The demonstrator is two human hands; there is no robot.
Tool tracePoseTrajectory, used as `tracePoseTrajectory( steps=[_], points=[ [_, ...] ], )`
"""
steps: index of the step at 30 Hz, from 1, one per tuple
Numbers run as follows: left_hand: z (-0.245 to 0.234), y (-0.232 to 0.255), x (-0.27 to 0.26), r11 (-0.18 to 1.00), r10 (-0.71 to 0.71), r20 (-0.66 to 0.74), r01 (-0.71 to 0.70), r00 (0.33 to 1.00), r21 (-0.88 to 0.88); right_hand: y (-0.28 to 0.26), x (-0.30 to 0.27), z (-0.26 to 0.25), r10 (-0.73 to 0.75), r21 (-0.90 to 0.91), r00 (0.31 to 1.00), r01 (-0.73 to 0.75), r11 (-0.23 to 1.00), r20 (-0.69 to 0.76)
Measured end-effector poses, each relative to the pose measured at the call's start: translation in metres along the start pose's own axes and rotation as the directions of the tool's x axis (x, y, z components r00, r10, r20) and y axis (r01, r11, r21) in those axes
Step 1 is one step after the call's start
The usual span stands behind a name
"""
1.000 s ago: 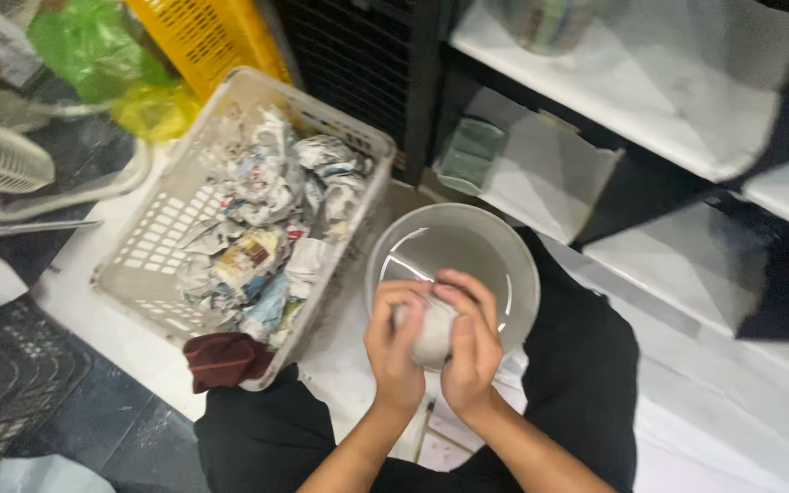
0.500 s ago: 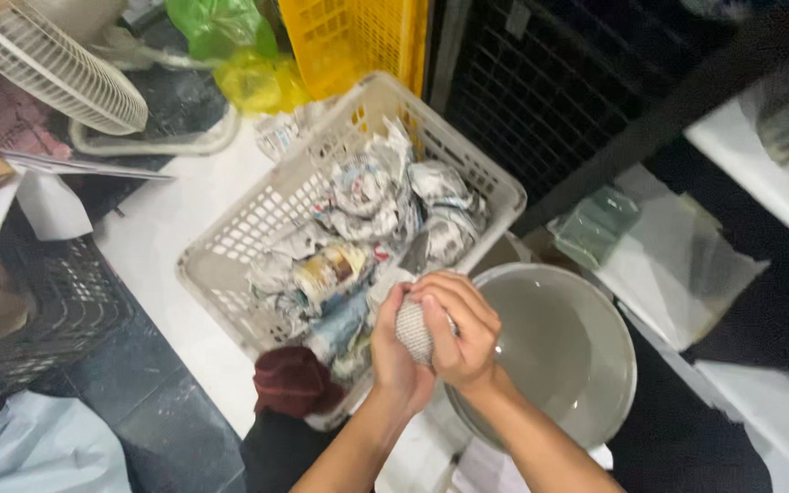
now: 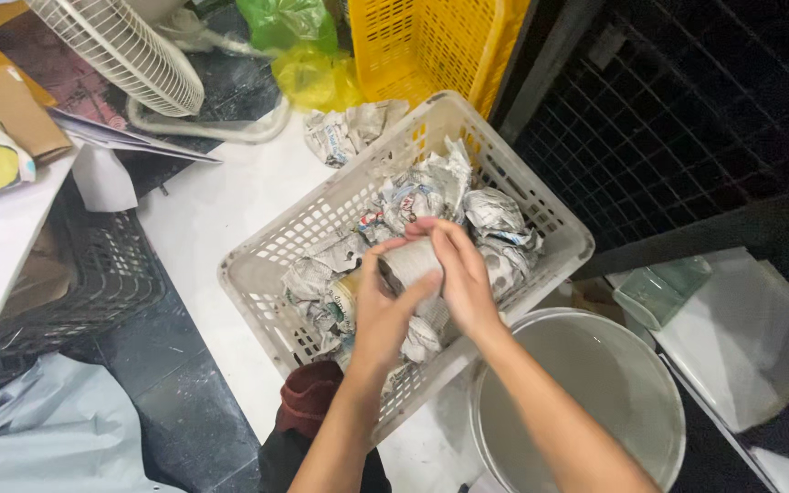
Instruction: The person wraps small ceramic items, including a white bowl and a blue-and-white patterned cup, using newspaper. They fold the paper around each item and place the wrapped objects into a white plastic basket.
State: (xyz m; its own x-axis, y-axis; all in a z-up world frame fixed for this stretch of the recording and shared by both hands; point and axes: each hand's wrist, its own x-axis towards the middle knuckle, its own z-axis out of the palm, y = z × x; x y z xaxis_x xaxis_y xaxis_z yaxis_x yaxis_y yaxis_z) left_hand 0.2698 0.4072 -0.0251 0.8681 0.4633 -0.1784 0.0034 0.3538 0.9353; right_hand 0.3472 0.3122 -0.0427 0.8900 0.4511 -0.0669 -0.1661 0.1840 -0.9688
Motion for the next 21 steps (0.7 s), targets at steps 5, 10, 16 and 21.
tracePoseTrajectory(
  steps=[5,10,16,21],
  points=[
    [-0.025,0.002,0.035,0.926,-0.325,-0.176,0.275,0.929,-0.259,0.004,0.017,-0.024,-0.043,-0.159,0.998,0.049,0.986,0.041],
    [-0.035,-0.021,0.092,0.953,-0.201,-0.099,0.171,0.974,-0.252,0.008,-0.004,-0.045,-0.121,-0.38,0.992,0.102,0.919,-0.028],
    [-0.023,-0.048,0.152,0.919,-0.141,-0.266,0.226,0.954,0.322,0.009,-0.01,-0.046,-0.12,-0.392,0.991,0.087,0.916,-0.061],
    [-0.02,-0.066,0.157,0.782,-0.003,-0.347,0.219,0.938,0.584,0.009,-0.006,-0.048,-0.105,-0.368,0.993,0.074,0.927,-0.062]
  ],
)
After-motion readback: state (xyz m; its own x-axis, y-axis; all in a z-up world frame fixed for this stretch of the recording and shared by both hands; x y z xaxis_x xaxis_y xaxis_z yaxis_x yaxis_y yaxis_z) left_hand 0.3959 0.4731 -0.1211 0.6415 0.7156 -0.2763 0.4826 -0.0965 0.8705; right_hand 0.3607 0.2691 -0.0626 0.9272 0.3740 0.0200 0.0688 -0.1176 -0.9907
